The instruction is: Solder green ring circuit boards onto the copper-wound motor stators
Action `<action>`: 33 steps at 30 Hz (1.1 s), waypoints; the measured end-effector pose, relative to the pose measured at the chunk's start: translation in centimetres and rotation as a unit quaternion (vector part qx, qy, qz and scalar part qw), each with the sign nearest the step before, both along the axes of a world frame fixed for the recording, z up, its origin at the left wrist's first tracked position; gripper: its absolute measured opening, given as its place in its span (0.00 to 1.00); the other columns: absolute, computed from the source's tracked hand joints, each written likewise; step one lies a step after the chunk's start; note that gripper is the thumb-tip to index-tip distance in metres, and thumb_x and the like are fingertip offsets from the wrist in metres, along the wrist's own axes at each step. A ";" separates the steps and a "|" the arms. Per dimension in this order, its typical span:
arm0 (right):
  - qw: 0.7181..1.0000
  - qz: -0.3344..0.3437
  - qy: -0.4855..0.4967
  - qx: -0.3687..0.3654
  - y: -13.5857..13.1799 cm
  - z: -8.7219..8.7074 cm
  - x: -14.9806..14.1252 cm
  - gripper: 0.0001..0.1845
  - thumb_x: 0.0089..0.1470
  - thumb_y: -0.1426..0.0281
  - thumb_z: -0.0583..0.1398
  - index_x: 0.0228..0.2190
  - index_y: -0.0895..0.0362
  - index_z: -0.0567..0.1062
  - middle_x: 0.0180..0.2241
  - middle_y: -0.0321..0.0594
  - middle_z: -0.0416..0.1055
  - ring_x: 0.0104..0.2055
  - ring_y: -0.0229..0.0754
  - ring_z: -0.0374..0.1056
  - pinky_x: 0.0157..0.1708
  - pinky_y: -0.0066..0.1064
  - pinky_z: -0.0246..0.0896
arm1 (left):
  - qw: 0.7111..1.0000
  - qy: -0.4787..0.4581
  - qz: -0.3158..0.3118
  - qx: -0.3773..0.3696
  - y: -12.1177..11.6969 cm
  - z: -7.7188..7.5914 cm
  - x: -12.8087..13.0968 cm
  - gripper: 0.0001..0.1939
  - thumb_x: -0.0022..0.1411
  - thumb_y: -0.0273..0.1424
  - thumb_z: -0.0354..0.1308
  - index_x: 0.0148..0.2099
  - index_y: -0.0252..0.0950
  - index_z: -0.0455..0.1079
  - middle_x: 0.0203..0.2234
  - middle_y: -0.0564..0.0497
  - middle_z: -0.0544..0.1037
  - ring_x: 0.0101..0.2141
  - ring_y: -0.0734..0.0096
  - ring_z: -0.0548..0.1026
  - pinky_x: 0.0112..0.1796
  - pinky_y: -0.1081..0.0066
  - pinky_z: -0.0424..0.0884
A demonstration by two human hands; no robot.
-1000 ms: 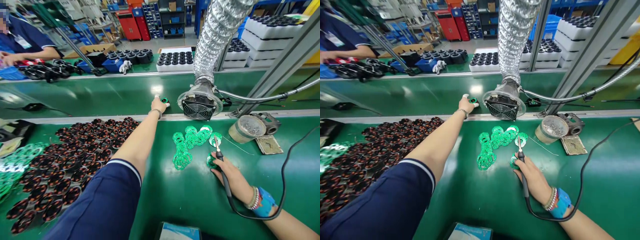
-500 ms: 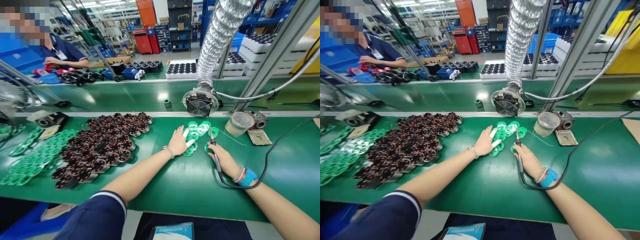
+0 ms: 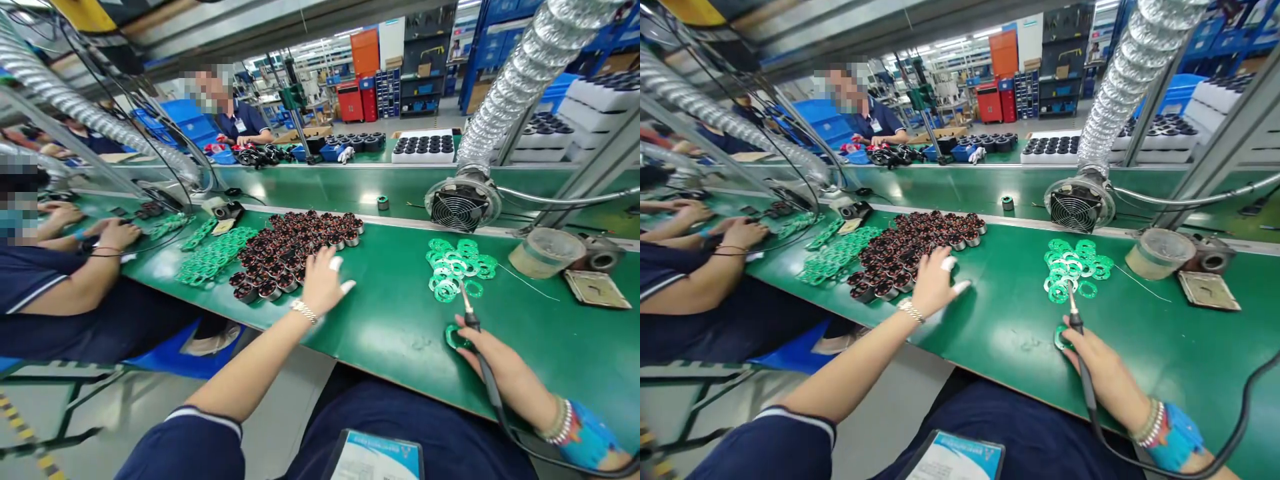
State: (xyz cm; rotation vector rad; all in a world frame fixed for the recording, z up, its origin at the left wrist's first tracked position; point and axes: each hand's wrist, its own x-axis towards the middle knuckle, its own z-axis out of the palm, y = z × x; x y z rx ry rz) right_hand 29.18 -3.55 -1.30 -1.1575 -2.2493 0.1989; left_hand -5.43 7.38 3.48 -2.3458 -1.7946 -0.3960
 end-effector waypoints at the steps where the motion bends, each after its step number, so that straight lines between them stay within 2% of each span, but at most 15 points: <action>1: 1.000 0.009 0.008 -0.005 -0.5 -0.1 -1.1 0.17 0.58 0.71 0.53 0.50 0.55 0.63 0.54 0.50 0.64 0.50 0.47 0.68 0.48 0.40 0.68 | 0.999 0.006 0.039 0.003 0.0 -0.2 -1.8 0.27 0.51 0.41 0.60 0.50 0.30 0.66 0.57 0.33 0.59 0.60 0.41 0.51 0.56 0.42 0.46; 4: 0.999 0.016 0.020 -0.037 -1.1 -0.5 -3.9 0.16 0.58 0.73 0.52 0.49 0.55 0.64 0.52 0.51 0.65 0.50 0.48 0.67 0.47 0.41 0.67 | 0.997 0.009 0.077 -0.018 0.2 -1.1 -4.5 0.15 0.52 0.37 0.59 0.41 0.35 0.71 0.54 0.37 0.65 0.59 0.41 0.52 0.55 0.40 0.47; 6: 0.997 0.011 0.017 -0.068 -1.2 -0.7 -4.9 0.14 0.58 0.74 0.53 0.47 0.56 0.65 0.52 0.51 0.65 0.50 0.48 0.67 0.48 0.42 0.67 | 0.999 -0.019 0.033 -0.029 -0.2 -1.6 -4.2 0.09 0.54 0.33 0.58 0.38 0.36 0.73 0.53 0.40 0.66 0.60 0.45 0.52 0.56 0.42 0.48; 9: 0.995 0.004 0.020 -0.093 -1.4 -0.5 -5.1 0.14 0.58 0.75 0.53 0.47 0.56 0.64 0.52 0.51 0.64 0.53 0.47 0.65 0.50 0.41 0.64 | 0.978 -0.102 -0.143 -0.108 -2.1 -1.8 -1.8 0.08 0.55 0.32 0.58 0.39 0.38 0.73 0.53 0.43 0.67 0.59 0.52 0.56 0.57 0.49 0.52; 11: 0.994 -0.001 0.026 -0.105 -1.7 -0.2 -4.9 0.14 0.58 0.75 0.53 0.47 0.55 0.63 0.52 0.50 0.64 0.53 0.46 0.64 0.51 0.41 0.64 | 0.926 -0.159 -0.276 -0.201 -3.9 -1.8 0.2 0.08 0.57 0.32 0.56 0.39 0.39 0.72 0.51 0.45 0.69 0.57 0.58 0.61 0.56 0.55 0.57; 13: 0.993 -0.010 0.034 -0.109 -2.1 0.1 -4.8 0.15 0.58 0.74 0.54 0.48 0.55 0.63 0.52 0.51 0.64 0.52 0.46 0.65 0.50 0.41 0.64 | 0.875 -0.215 -0.342 -0.268 -5.7 -1.9 1.9 0.09 0.59 0.32 0.55 0.42 0.39 0.71 0.50 0.45 0.70 0.54 0.63 0.65 0.53 0.60 0.62; 15: 0.993 -0.016 0.052 -0.103 -2.4 0.5 -5.1 0.16 0.57 0.74 0.55 0.48 0.55 0.62 0.52 0.50 0.64 0.51 0.46 0.66 0.50 0.41 0.65 | 0.857 -0.264 -0.326 -0.299 -6.9 -2.3 3.2 0.19 0.56 0.34 0.58 0.51 0.39 0.65 0.51 0.43 0.69 0.52 0.63 0.67 0.52 0.60 0.64; 17: 0.993 -0.019 0.078 -0.090 -2.6 1.0 -5.7 0.17 0.57 0.74 0.56 0.48 0.55 0.62 0.49 0.49 0.67 0.49 0.45 0.67 0.48 0.39 0.66 | 0.867 -0.279 -0.280 -0.303 -7.6 -2.9 3.9 0.35 0.49 0.39 0.64 0.57 0.37 0.58 0.54 0.39 0.66 0.55 0.58 0.64 0.54 0.55 0.62; 19: 0.992 -0.019 0.104 -0.076 -2.6 1.4 -6.4 0.15 0.56 0.74 0.56 0.47 0.55 0.64 0.43 0.46 0.70 0.44 0.43 0.69 0.44 0.35 0.68 | 0.881 -0.261 -0.262 -0.295 -7.7 -3.3 4.4 0.42 0.44 0.43 0.66 0.59 0.37 0.55 0.57 0.38 0.62 0.58 0.53 0.58 0.57 0.50 0.55; 22: 0.989 -0.015 0.134 -0.053 -2.5 2.0 -7.5 0.10 0.56 0.75 0.55 0.41 0.54 0.67 0.34 0.41 0.72 0.35 0.39 0.70 0.36 0.30 0.68 | 0.882 -0.242 -0.284 -0.288 -7.6 -3.6 5.1 0.34 0.46 0.44 0.64 0.54 0.39 0.61 0.56 0.43 0.65 0.61 0.52 0.53 0.59 0.47 0.46; 24: 0.987 -0.023 0.151 -0.042 -2.4 2.4 -8.0 0.09 0.56 0.76 0.54 0.39 0.54 0.67 0.31 0.39 0.72 0.32 0.38 0.70 0.34 0.28 0.68 | 0.875 -0.256 -0.289 -0.292 -7.8 -3.5 5.6 0.28 0.48 0.41 0.64 0.50 0.39 0.63 0.53 0.45 0.68 0.60 0.54 0.55 0.59 0.47 0.46; 26: 0.984 -0.047 0.166 -0.048 -2.4 2.7 -8.2 0.08 0.55 0.76 0.55 0.38 0.54 0.68 0.30 0.38 0.72 0.31 0.37 0.70 0.34 0.27 0.67 | 0.868 -0.282 -0.280 -0.297 -8.1 -3.2 6.1 0.25 0.47 0.38 0.64 0.47 0.38 0.64 0.49 0.45 0.72 0.58 0.54 0.59 0.58 0.48 0.49; 29: 0.976 -0.074 0.190 -0.076 -2.5 2.8 -8.0 0.09 0.53 0.75 0.55 0.38 0.54 0.68 0.29 0.36 0.72 0.30 0.37 0.70 0.33 0.26 0.67 | 0.862 -0.326 -0.258 -0.290 -8.9 -2.5 6.6 0.22 0.47 0.35 0.64 0.44 0.38 0.64 0.42 0.46 0.74 0.49 0.57 0.70 0.54 0.53 0.59; 31: 0.973 -0.074 0.200 -0.093 -2.7 2.6 -7.7 0.10 0.53 0.74 0.55 0.39 0.53 0.67 0.29 0.36 0.72 0.30 0.37 0.71 0.34 0.26 0.67 | 0.860 -0.338 -0.255 -0.284 -9.3 -2.1 6.8 0.21 0.46 0.35 0.64 0.42 0.38 0.64 0.39 0.47 0.75 0.42 0.60 0.73 0.51 0.55 0.63; 33: 0.973 -0.071 0.198 -0.098 -2.9 2.2 -7.5 0.12 0.53 0.75 0.55 0.41 0.53 0.66 0.30 0.37 0.72 0.31 0.37 0.71 0.34 0.27 0.67 | 0.863 -0.332 -0.261 -0.276 -9.6 -1.9 7.0 0.21 0.46 0.35 0.64 0.43 0.38 0.64 0.37 0.48 0.75 0.38 0.62 0.73 0.51 0.54 0.62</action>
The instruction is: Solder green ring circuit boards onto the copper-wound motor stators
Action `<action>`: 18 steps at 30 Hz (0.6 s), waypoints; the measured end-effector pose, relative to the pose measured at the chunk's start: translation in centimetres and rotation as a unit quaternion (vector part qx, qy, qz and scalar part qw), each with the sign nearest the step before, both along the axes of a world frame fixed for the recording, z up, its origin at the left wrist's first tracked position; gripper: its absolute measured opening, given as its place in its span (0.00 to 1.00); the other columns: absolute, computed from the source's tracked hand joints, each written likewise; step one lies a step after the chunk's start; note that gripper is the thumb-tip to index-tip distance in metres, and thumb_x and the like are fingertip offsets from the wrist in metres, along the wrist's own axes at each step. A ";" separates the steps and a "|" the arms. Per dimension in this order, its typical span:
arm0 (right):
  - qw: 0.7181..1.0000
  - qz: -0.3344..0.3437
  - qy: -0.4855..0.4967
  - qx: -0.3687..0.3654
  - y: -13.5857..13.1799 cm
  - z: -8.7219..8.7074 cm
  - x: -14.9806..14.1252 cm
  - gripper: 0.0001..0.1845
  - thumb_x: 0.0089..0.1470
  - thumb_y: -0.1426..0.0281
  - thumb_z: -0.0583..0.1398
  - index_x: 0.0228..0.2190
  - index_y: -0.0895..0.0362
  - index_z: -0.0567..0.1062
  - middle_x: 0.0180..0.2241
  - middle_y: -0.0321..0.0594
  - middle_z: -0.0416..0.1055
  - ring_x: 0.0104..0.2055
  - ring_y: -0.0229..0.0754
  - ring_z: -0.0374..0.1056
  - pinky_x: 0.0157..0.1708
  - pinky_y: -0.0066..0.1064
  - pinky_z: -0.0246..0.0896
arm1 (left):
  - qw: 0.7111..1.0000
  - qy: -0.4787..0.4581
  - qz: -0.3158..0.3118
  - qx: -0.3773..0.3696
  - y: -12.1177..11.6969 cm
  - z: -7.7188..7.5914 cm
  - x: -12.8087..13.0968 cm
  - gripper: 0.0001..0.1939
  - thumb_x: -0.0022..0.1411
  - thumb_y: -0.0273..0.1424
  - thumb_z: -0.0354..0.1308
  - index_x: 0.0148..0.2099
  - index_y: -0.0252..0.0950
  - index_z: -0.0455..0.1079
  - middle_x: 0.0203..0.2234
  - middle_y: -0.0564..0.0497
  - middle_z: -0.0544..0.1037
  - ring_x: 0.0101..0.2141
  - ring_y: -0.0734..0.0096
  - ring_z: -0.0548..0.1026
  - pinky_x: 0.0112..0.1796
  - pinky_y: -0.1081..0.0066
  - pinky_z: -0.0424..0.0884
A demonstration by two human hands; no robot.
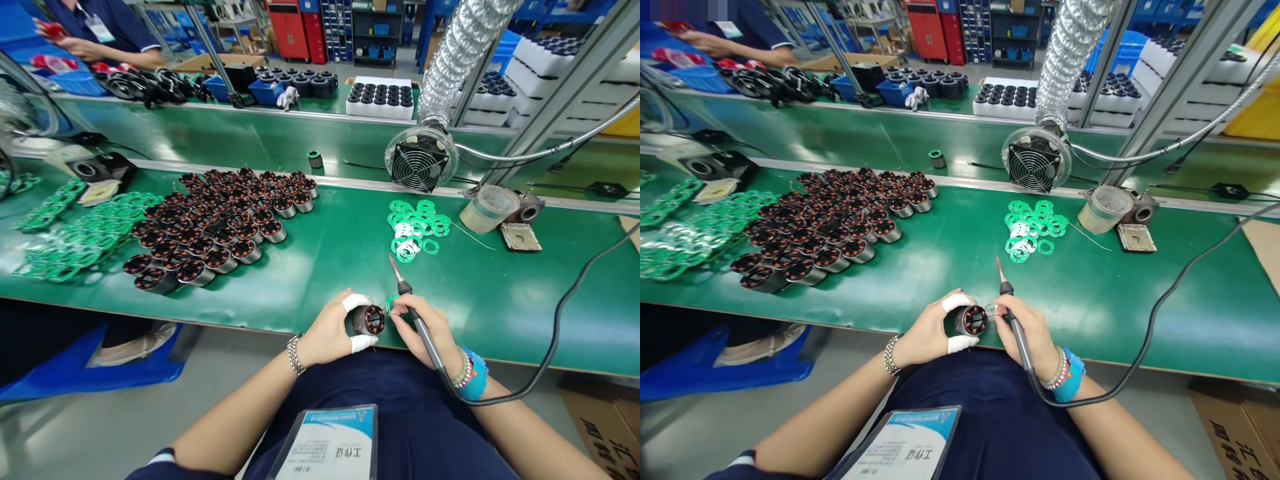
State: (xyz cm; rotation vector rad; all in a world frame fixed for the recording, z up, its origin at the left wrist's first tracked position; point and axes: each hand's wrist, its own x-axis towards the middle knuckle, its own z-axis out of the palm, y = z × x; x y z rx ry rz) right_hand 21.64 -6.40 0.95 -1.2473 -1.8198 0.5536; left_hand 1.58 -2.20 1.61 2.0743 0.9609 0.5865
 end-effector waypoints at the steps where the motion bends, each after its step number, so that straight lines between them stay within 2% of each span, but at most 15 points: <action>1: 1.000 0.004 -0.006 0.003 -0.1 -0.2 0.0 0.13 0.54 0.75 0.55 0.42 0.53 0.66 0.31 0.37 0.72 0.32 0.38 0.71 0.35 0.27 0.67 | 1.000 0.005 -0.002 0.011 -0.1 0.1 0.1 0.21 0.46 0.35 0.64 0.43 0.39 0.64 0.37 0.48 0.75 0.38 0.63 0.72 0.53 0.53 0.60; 5: 0.996 0.032 -0.065 0.047 -0.1 -1.2 0.0 0.12 0.55 0.78 0.52 0.42 0.55 0.67 0.31 0.40 0.71 0.32 0.40 0.69 0.35 0.31 0.67 | 0.996 0.045 0.001 0.080 -0.3 -0.2 0.4 0.22 0.46 0.33 0.62 0.46 0.39 0.65 0.37 0.48 0.73 0.40 0.61 0.71 0.56 0.51 0.53; 7: 0.993 0.046 -0.091 0.053 -0.1 -1.4 0.3 0.12 0.56 0.77 0.52 0.41 0.56 0.68 0.30 0.41 0.71 0.31 0.40 0.68 0.33 0.31 0.66 | 0.994 0.060 0.000 0.091 -0.1 -0.4 0.4 0.23 0.46 0.32 0.61 0.47 0.39 0.65 0.37 0.47 0.73 0.40 0.61 0.71 0.57 0.50 0.52; 10: 0.996 0.030 -0.072 0.042 -0.3 -1.0 1.6 0.09 0.57 0.75 0.53 0.39 0.56 0.70 0.32 0.42 0.72 0.31 0.40 0.68 0.33 0.31 0.66 | 0.997 0.051 -0.007 0.065 0.5 -0.6 0.2 0.23 0.47 0.30 0.60 0.47 0.39 0.65 0.36 0.48 0.73 0.39 0.63 0.71 0.57 0.52 0.52; 14: 1.000 0.007 -0.003 -0.002 -1.1 -0.1 4.1 0.09 0.57 0.72 0.55 0.40 0.54 0.72 0.26 0.36 0.73 0.29 0.38 0.70 0.32 0.28 0.67 | 0.999 0.030 -0.005 0.038 1.4 -0.8 -0.1 0.22 0.47 0.29 0.61 0.47 0.39 0.66 0.37 0.48 0.73 0.39 0.63 0.71 0.57 0.52 0.53; 18: 1.000 -0.016 -0.001 -0.027 -1.8 0.1 5.2 0.10 0.55 0.69 0.57 0.40 0.54 0.74 0.32 0.40 0.75 0.34 0.41 0.72 0.36 0.32 0.68 | 0.999 0.028 -0.006 0.043 1.7 -1.0 0.2 0.23 0.46 0.30 0.61 0.47 0.38 0.66 0.36 0.48 0.72 0.39 0.63 0.70 0.56 0.52 0.53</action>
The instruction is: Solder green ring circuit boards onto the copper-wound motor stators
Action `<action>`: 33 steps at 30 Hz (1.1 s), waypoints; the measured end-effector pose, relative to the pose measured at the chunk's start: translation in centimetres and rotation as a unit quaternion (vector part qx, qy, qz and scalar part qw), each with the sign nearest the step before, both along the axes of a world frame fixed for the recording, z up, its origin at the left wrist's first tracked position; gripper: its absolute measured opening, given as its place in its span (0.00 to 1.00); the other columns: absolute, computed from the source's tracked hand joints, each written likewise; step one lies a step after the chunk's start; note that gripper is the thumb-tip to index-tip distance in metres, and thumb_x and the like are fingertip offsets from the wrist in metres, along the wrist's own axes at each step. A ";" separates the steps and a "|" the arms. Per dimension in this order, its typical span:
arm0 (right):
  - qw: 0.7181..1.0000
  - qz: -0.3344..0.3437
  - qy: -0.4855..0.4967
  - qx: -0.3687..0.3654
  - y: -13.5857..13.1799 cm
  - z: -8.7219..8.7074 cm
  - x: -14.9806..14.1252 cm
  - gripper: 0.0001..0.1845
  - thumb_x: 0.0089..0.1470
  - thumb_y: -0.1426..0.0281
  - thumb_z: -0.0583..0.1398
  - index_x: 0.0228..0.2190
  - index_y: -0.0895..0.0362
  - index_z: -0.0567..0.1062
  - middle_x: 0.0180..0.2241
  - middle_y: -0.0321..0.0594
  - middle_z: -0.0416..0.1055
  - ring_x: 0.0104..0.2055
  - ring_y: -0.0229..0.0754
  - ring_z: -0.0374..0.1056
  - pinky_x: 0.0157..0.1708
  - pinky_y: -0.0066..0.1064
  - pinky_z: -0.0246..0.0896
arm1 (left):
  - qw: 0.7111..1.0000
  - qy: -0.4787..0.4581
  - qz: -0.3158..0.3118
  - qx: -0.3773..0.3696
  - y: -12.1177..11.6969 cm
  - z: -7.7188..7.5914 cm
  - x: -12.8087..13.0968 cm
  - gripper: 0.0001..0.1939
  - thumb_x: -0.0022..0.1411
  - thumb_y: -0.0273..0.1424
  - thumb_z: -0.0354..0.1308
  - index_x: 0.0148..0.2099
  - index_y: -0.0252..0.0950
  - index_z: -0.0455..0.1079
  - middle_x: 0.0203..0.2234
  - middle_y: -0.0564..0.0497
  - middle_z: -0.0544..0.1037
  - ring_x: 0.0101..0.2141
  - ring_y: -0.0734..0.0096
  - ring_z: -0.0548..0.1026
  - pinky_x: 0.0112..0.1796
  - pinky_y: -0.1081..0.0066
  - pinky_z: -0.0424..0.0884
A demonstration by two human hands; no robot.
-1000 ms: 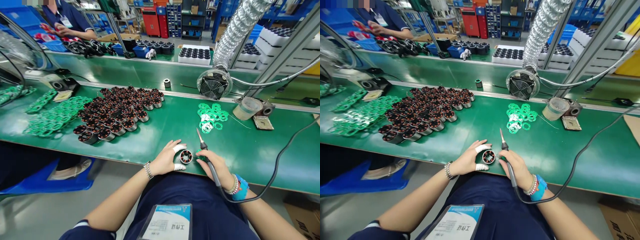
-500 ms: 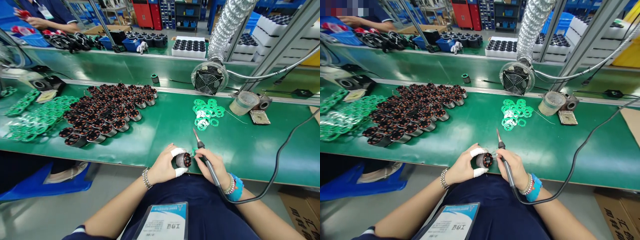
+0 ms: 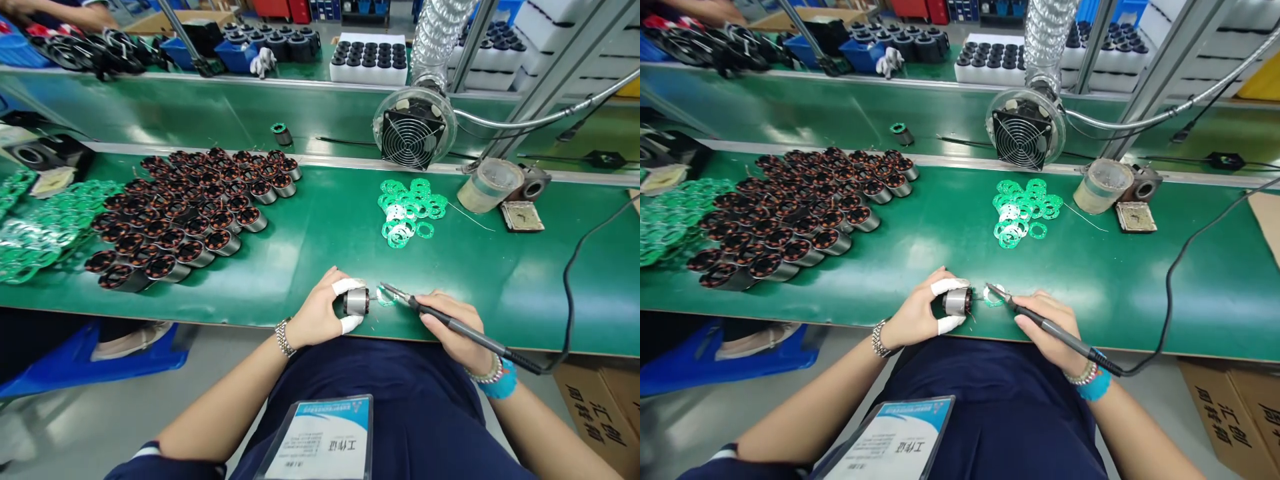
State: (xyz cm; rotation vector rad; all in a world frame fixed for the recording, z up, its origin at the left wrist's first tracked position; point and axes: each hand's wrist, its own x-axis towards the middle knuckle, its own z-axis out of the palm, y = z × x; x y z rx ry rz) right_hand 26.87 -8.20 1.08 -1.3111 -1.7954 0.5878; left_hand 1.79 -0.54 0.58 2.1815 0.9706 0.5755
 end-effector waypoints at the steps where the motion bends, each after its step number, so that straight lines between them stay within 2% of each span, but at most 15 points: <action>1: 1.000 -0.002 0.004 -0.007 -0.1 -0.1 0.1 0.09 0.55 0.69 0.57 0.38 0.54 0.74 0.33 0.40 0.75 0.35 0.42 0.72 0.36 0.32 0.68 | 1.000 0.001 -0.002 0.002 0.0 0.0 0.1 0.23 0.46 0.30 0.61 0.47 0.37 0.66 0.36 0.48 0.72 0.38 0.64 0.70 0.56 0.52 0.54; 11: 0.998 0.020 0.036 -0.039 0.2 -0.4 -0.1 0.07 0.54 0.72 0.58 0.35 0.55 0.74 0.31 0.39 0.75 0.33 0.41 0.71 0.34 0.32 0.67 | 1.000 0.005 0.000 0.000 0.0 0.1 0.4 0.23 0.46 0.32 0.61 0.47 0.37 0.66 0.35 0.48 0.72 0.37 0.63 0.71 0.56 0.50 0.53; 19: 0.999 0.010 0.033 -0.025 0.2 -0.3 -0.2 0.07 0.53 0.72 0.58 0.35 0.55 0.75 0.32 0.39 0.76 0.34 0.41 0.71 0.37 0.33 0.67 | 1.000 -0.012 0.000 0.014 0.1 -0.4 0.3 0.23 0.46 0.32 0.62 0.47 0.36 0.66 0.35 0.47 0.72 0.37 0.64 0.70 0.56 0.50 0.54; 28: 0.998 0.035 0.055 -0.026 0.3 -0.5 -0.3 0.08 0.52 0.75 0.59 0.36 0.55 0.74 0.31 0.39 0.75 0.33 0.40 0.70 0.36 0.33 0.65 | 1.000 -0.017 -0.002 0.025 0.0 -0.4 0.4 0.22 0.47 0.31 0.62 0.46 0.34 0.66 0.35 0.47 0.72 0.37 0.65 0.70 0.55 0.50 0.54; 33: 0.998 0.017 0.058 -0.029 0.1 -0.7 0.1 0.09 0.53 0.74 0.59 0.37 0.54 0.74 0.32 0.38 0.75 0.34 0.40 0.70 0.37 0.33 0.65 | 1.000 -0.015 0.000 0.020 0.0 -0.4 0.3 0.22 0.47 0.30 0.62 0.46 0.33 0.66 0.35 0.47 0.72 0.37 0.65 0.70 0.56 0.50 0.53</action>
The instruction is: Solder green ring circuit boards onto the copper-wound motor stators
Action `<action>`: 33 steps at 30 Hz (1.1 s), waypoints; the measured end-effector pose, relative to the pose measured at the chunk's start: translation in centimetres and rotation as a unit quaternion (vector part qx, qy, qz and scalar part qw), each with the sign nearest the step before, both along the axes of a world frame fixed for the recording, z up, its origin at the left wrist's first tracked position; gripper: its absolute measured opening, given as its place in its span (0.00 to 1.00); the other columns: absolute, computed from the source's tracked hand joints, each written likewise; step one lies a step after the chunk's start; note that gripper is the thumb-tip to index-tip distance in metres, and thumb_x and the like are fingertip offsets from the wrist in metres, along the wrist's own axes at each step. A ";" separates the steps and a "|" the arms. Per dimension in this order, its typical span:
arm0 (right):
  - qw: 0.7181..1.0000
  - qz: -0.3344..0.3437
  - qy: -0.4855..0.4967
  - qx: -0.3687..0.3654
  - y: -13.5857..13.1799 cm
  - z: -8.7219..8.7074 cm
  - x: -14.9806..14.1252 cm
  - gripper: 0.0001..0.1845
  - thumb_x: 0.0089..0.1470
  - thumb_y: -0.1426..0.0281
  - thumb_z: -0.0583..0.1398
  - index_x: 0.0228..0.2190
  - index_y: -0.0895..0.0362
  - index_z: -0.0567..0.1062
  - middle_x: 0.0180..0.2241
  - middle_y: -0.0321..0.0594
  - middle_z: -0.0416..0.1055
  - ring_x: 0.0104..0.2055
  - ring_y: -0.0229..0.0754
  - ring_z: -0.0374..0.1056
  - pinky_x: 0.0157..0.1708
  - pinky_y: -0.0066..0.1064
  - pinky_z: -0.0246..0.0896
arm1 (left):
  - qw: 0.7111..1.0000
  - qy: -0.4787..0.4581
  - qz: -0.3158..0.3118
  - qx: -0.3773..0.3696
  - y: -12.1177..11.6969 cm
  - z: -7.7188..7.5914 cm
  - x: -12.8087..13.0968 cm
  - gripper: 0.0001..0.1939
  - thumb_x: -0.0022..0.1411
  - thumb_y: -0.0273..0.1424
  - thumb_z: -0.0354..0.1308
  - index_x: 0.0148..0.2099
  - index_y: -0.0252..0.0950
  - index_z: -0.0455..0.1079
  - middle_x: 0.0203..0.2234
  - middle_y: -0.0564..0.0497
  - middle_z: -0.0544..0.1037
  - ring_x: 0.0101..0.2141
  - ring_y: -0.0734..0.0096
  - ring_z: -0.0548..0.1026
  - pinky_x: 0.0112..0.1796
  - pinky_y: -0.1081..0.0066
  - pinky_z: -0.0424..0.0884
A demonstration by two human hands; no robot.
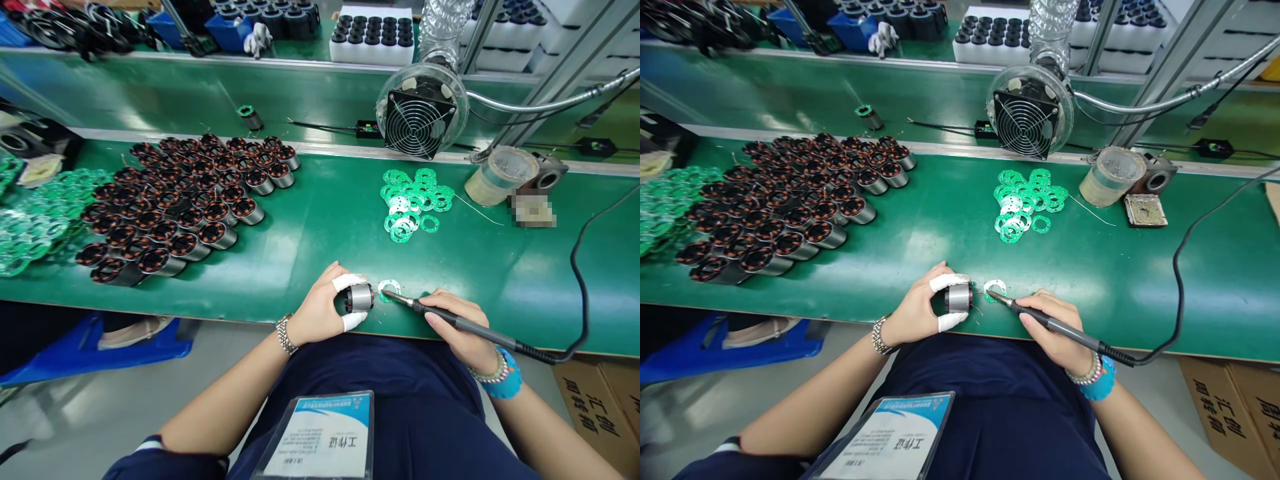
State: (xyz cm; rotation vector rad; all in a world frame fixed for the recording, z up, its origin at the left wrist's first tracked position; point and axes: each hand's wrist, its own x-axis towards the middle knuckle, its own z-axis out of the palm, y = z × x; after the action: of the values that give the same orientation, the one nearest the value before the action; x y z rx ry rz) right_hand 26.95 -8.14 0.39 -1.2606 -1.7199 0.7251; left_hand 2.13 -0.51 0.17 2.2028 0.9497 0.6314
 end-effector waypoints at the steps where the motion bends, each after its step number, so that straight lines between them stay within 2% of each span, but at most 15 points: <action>1: 1.000 -0.003 -0.001 -0.002 0.0 0.0 0.1 0.09 0.53 0.74 0.59 0.37 0.55 0.74 0.32 0.39 0.74 0.34 0.40 0.70 0.37 0.33 0.65 | 1.000 0.000 0.000 0.000 0.0 0.0 0.0 0.22 0.46 0.30 0.63 0.46 0.33 0.66 0.35 0.46 0.72 0.37 0.65 0.70 0.56 0.50 0.53; 7: 1.000 -0.009 -0.010 -0.009 -0.2 0.0 0.2 0.08 0.54 0.72 0.58 0.38 0.55 0.74 0.32 0.40 0.74 0.34 0.41 0.70 0.37 0.35 0.66 | 1.000 -0.002 0.001 0.003 0.1 -0.1 0.0 0.22 0.47 0.31 0.62 0.46 0.34 0.66 0.35 0.46 0.72 0.37 0.65 0.70 0.55 0.50 0.54; 13: 0.999 -0.015 -0.010 0.031 -0.1 -0.3 -0.3 0.12 0.56 0.74 0.57 0.43 0.54 0.71 0.29 0.37 0.75 0.32 0.39 0.73 0.36 0.31 0.70 | 1.000 -0.004 0.001 -0.010 0.0 0.1 0.0 0.22 0.47 0.31 0.63 0.45 0.33 0.66 0.36 0.47 0.73 0.37 0.65 0.71 0.56 0.51 0.53; 15: 0.996 0.025 -0.053 0.060 0.5 -0.2 -0.4 0.13 0.56 0.77 0.55 0.44 0.55 0.70 0.37 0.40 0.75 0.41 0.41 0.72 0.43 0.33 0.69 | 1.000 -0.011 0.002 -0.024 0.0 0.4 0.1 0.22 0.47 0.31 0.63 0.46 0.33 0.66 0.37 0.46 0.74 0.38 0.65 0.71 0.56 0.52 0.54; 17: 0.987 0.065 -0.106 0.099 1.2 0.1 -0.4 0.16 0.56 0.79 0.54 0.46 0.56 0.69 0.45 0.43 0.72 0.52 0.44 0.66 0.51 0.38 0.64 | 0.999 -0.019 0.000 -0.044 0.0 0.7 0.3 0.23 0.47 0.33 0.64 0.46 0.34 0.65 0.38 0.46 0.74 0.40 0.64 0.72 0.56 0.53 0.55; 18: 0.983 0.072 -0.123 0.115 1.5 0.3 -0.3 0.17 0.56 0.79 0.54 0.47 0.56 0.68 0.47 0.44 0.71 0.54 0.45 0.63 0.52 0.39 0.63 | 0.998 -0.022 -0.003 -0.055 0.0 0.8 0.5 0.24 0.47 0.34 0.64 0.46 0.34 0.64 0.39 0.46 0.74 0.41 0.63 0.72 0.56 0.53 0.54; 20: 0.981 0.051 -0.133 0.129 1.8 0.7 -0.2 0.16 0.55 0.79 0.54 0.46 0.56 0.69 0.44 0.45 0.72 0.52 0.45 0.65 0.50 0.38 0.65 | 0.997 -0.021 -0.014 -0.076 0.0 0.9 0.9 0.24 0.48 0.35 0.64 0.47 0.35 0.63 0.42 0.45 0.74 0.43 0.62 0.72 0.56 0.53 0.54; 22: 0.985 0.004 -0.122 0.124 1.9 0.9 -0.5 0.14 0.54 0.78 0.56 0.42 0.55 0.70 0.38 0.42 0.74 0.44 0.43 0.70 0.45 0.34 0.68 | 0.997 -0.008 -0.017 -0.080 0.0 0.7 1.3 0.23 0.49 0.34 0.63 0.47 0.36 0.63 0.44 0.43 0.73 0.46 0.59 0.71 0.55 0.53 0.57; 24: 0.991 -0.053 -0.082 0.092 1.7 1.0 -1.2 0.12 0.53 0.76 0.58 0.41 0.53 0.70 0.34 0.40 0.74 0.37 0.41 0.72 0.40 0.32 0.69 | 0.998 0.012 -0.002 -0.058 -0.1 0.3 1.5 0.22 0.50 0.35 0.63 0.47 0.35 0.64 0.46 0.41 0.71 0.50 0.56 0.68 0.53 0.53 0.60; 26: 0.997 -0.078 -0.001 0.017 1.4 0.9 -2.1 0.13 0.54 0.73 0.59 0.43 0.52 0.68 0.37 0.40 0.74 0.33 0.39 0.72 0.35 0.31 0.70 | 0.999 0.026 0.022 -0.026 -0.2 -0.1 1.7 0.23 0.49 0.36 0.64 0.46 0.34 0.65 0.46 0.40 0.71 0.51 0.53 0.66 0.51 0.53 0.62; 28: 0.991 -0.044 0.108 -0.071 1.2 1.0 -2.9 0.17 0.54 0.71 0.59 0.46 0.51 0.65 0.43 0.43 0.71 0.33 0.38 0.71 0.32 0.30 0.71 | 0.999 0.030 0.037 -0.006 -0.4 -0.3 1.8 0.23 0.49 0.37 0.63 0.46 0.34 0.65 0.44 0.40 0.72 0.48 0.54 0.68 0.50 0.53 0.63; 30: 0.972 0.029 0.193 -0.129 1.2 1.0 -3.3 0.20 0.52 0.70 0.61 0.46 0.50 0.63 0.48 0.44 0.68 0.36 0.39 0.70 0.33 0.31 0.72 | 0.999 0.033 0.043 0.003 -0.5 -0.3 1.8 0.23 0.49 0.37 0.63 0.47 0.35 0.65 0.44 0.42 0.72 0.47 0.56 0.69 0.51 0.52 0.62; 32: 0.961 0.076 0.224 -0.141 1.4 1.1 -3.2 0.22 0.50 0.69 0.63 0.46 0.50 0.64 0.50 0.45 0.66 0.41 0.41 0.70 0.39 0.35 0.71 | 0.998 0.035 0.047 0.005 -0.6 -0.3 1.7 0.24 0.49 0.37 0.64 0.47 0.36 0.65 0.44 0.43 0.73 0.46 0.57 0.70 0.52 0.50 0.60; 33: 0.965 0.081 0.213 -0.134 1.6 1.2 -3.0 0.22 0.50 0.68 0.63 0.46 0.50 0.64 0.49 0.44 0.66 0.43 0.42 0.69 0.41 0.36 0.71 | 0.998 0.035 0.048 0.005 -0.7 -0.3 1.7 0.24 0.49 0.37 0.64 0.47 0.36 0.65 0.44 0.43 0.73 0.46 0.57 0.70 0.53 0.50 0.59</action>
State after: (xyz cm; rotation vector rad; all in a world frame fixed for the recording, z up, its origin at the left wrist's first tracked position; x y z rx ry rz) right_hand 23.90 -6.57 1.60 -1.0467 -1.4094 1.2607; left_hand 3.88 -1.16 -0.16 2.2107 1.0967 0.6079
